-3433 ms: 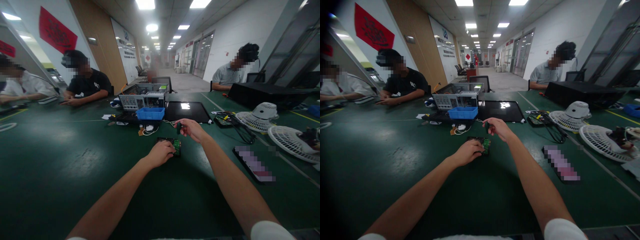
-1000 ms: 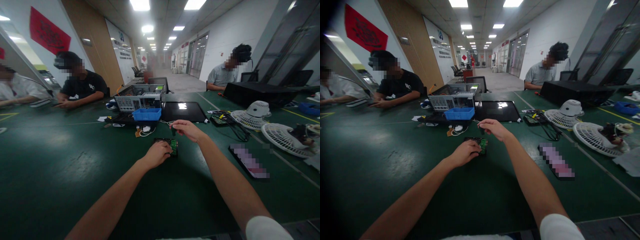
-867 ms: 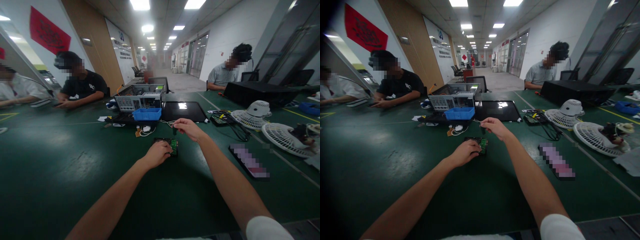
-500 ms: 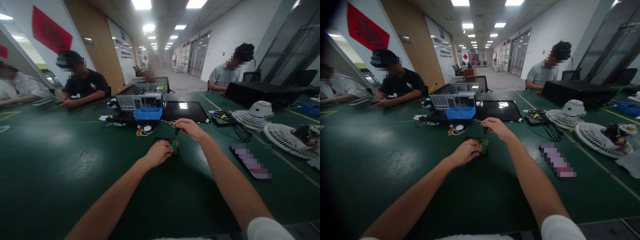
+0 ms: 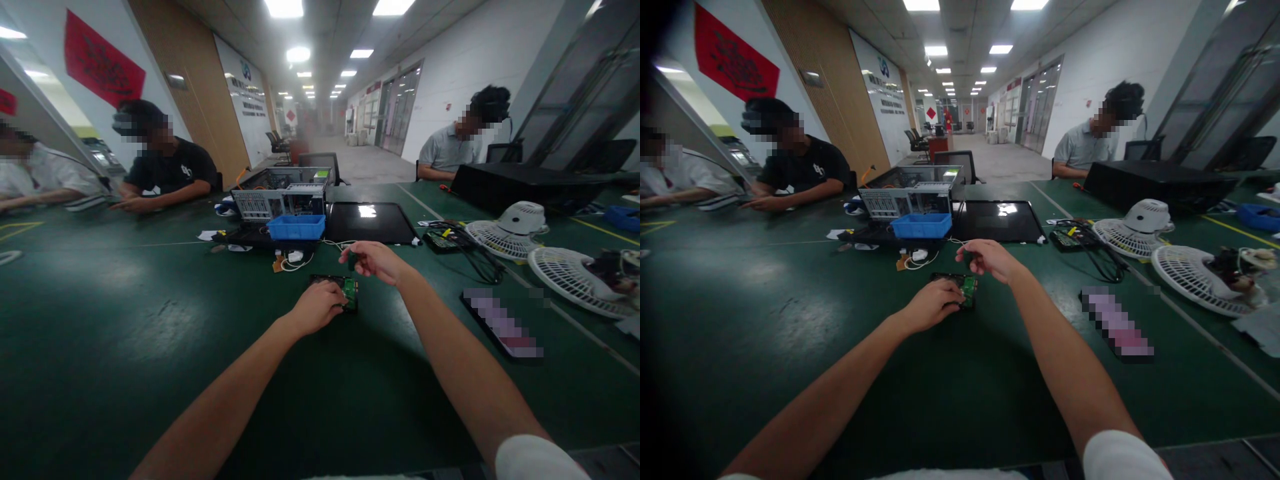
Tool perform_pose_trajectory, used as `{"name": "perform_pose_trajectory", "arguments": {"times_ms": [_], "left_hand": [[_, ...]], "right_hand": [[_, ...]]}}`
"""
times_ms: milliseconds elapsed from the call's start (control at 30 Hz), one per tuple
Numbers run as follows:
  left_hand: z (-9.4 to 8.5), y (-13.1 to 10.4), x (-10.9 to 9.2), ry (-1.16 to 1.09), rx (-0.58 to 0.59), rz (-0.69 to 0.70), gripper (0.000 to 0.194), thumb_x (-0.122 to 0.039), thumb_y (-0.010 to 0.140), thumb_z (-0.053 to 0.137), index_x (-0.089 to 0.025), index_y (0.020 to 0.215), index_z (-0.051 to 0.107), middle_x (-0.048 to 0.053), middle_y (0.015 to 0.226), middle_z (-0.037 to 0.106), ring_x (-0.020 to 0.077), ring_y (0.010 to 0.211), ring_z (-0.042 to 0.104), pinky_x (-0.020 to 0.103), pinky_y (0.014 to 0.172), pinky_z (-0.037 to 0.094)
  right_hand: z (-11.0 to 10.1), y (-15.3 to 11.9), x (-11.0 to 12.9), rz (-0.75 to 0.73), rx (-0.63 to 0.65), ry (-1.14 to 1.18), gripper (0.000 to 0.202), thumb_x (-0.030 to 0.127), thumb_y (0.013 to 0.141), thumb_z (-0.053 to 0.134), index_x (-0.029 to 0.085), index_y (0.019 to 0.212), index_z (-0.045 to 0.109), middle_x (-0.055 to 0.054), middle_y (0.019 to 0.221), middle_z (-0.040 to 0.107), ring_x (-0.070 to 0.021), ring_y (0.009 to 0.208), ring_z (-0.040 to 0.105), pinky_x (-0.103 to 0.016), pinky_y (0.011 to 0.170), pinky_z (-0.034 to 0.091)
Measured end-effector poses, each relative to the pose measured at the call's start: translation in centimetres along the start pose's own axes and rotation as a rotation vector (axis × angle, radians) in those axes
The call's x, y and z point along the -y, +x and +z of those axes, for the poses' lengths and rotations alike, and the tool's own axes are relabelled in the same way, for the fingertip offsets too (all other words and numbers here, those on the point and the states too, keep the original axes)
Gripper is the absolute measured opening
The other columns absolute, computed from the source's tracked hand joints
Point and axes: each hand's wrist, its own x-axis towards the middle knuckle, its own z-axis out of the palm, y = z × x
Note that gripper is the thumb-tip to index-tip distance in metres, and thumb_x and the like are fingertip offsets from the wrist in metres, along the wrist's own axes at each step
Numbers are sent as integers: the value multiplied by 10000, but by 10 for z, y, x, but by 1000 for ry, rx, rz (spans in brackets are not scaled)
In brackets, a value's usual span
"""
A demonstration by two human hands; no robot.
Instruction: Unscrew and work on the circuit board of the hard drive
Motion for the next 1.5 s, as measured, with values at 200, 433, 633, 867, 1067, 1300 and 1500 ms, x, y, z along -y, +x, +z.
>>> {"name": "perform_pose_trajectory", "arguments": {"times_ms": [200, 433, 633, 867, 1067, 1300, 1500], "left_hand": [[0, -1, 0, -2, -1, -2, 237, -234, 922, 681, -234, 1154, 724, 63, 1155, 672, 243, 1114, 595, 399, 1017, 453], [-1, -1, 0, -7, -5, 0, 239, -222, 923, 679, -227, 1159, 721, 62, 1149, 674, 240, 1101, 602, 403, 1012, 457], [-2, -1, -1, -3, 1, -8, 237, -220, 915, 693, -223, 1150, 723, 66, 1154, 673, 242, 1103, 600, 403, 1009, 459], [-2, -1, -2, -12, -6, -10, 217, -221, 918, 688, -223, 1131, 731, 60, 1142, 681, 236, 1100, 608, 395, 1008, 464], [-2, 0, -2, -15, -5, -11, 209, -221, 918, 685, -230, 1121, 736, 50, 1156, 682, 239, 1095, 607, 396, 1002, 466], [-3, 0, -2, -8, -6, -11, 216, -222, 915, 691, -230, 1127, 734, 51, 1162, 678, 237, 1102, 600, 395, 1010, 460], [-4, 0, -3, -12, 2, -9, 213, -229, 922, 676, -231, 1127, 736, 60, 1155, 679, 243, 1104, 601, 401, 1005, 462]], "right_hand": [[-4, 3, -5, -5, -23, 79, 196, 333, 860, 664, 158, 946, 680, -132, 1015, 741, -129, 597, 596, -239, 485, 455], [-8, 1, -2, -39, -30, -22, 335, 349, 817, 754, 224, 1124, 705, -41, 884, 712, -107, 597, 541, -208, 461, 378], [-13, 4, -3, -82, -102, -80, 238, 352, 753, 796, 184, 907, 729, -20, 810, 665, -101, 623, 534, -225, 506, 389], [-10, 7, -8, -38, -146, -78, 234, 357, 759, 779, 181, 810, 634, 15, 693, 601, -93, 543, 512, -223, 451, 333], [-7, 3, -4, 3, -66, -55, 243, 340, 830, 674, 190, 1018, 712, -63, 966, 727, -84, 515, 508, -228, 410, 285], [-4, 0, 0, 26, 16, -4, 220, 334, 892, 600, 142, 920, 704, -116, 1022, 738, -103, 569, 566, -223, 449, 390], [-2, 1, -4, 49, 47, 112, 129, 300, 903, 618, 172, 922, 605, -121, 979, 745, -139, 630, 639, -248, 553, 507]]}}
